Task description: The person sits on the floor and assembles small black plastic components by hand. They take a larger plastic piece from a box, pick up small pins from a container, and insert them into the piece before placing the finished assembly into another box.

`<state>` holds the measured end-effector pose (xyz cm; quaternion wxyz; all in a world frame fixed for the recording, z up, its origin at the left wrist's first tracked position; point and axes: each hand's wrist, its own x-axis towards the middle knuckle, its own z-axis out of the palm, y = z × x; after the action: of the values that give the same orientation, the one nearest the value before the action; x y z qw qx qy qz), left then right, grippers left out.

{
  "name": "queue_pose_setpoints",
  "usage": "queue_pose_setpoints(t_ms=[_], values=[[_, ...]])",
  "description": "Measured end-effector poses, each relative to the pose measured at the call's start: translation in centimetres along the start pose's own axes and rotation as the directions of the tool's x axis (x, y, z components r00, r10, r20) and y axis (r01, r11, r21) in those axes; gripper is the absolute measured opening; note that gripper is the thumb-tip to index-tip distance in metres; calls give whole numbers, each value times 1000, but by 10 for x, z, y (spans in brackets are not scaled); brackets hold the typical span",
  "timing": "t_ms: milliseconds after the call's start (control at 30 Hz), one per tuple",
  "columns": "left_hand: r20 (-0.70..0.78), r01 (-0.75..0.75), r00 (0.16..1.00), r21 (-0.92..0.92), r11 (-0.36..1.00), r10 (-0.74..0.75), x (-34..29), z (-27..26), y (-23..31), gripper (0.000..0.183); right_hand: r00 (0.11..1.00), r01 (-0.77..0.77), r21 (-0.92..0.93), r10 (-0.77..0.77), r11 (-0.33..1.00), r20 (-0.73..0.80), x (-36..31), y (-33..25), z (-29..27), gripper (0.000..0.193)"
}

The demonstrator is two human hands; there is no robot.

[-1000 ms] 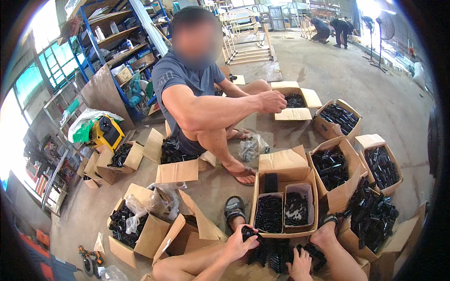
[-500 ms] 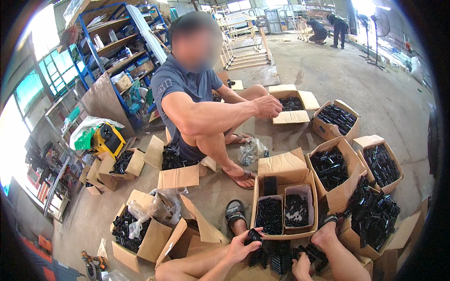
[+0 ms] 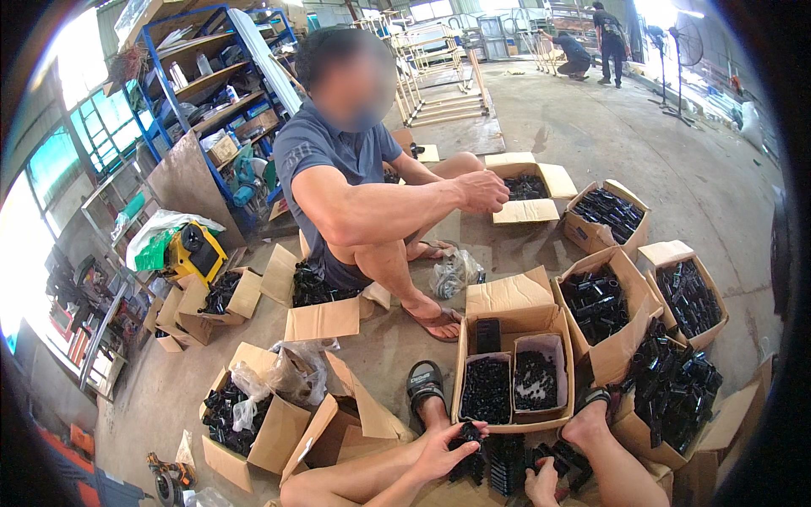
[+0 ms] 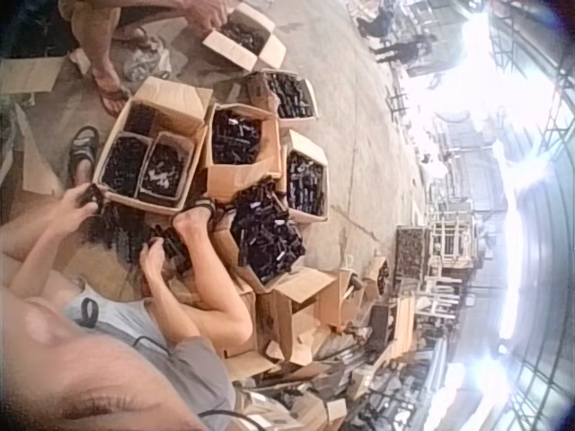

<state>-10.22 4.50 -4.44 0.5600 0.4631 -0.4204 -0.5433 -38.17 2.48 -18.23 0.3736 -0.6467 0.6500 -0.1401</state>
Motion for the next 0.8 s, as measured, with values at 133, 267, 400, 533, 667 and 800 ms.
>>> queue_pose_setpoints(t_ms=[133, 267, 400, 533, 667, 800], values=[[13, 41, 999, 45, 998, -41, -1, 2, -1, 40, 998, 31, -28, -32, 999, -45, 2, 8, 6, 28], [-8, 30, 1000, 92, 995, -29, -5, -1, -1, 40, 1000, 15, 9, -15, 1000, -13, 3, 2, 7, 29], [0, 7, 1000, 144, 990, -7, -2, 0, 3, 42, 1000, 1, 47, 0, 999, -22, 1, 2, 5, 29], [-16, 17, 1000, 104, 994, -16, 1, 7, 9, 44, 998, -41, 58, 44, 997, -43, 0, -2, -1, 31], [0, 22, 1000, -12, 1000, -22, -4, 2, 3, 44, 995, 15, 84, -7, 996, -96, -13, -24, -18, 33], [17, 31, 999, -19, 999, -30, -3, -1, -2, 39, 990, 138, 188, -138, 972, -13, -29, -68, -55, 34]])
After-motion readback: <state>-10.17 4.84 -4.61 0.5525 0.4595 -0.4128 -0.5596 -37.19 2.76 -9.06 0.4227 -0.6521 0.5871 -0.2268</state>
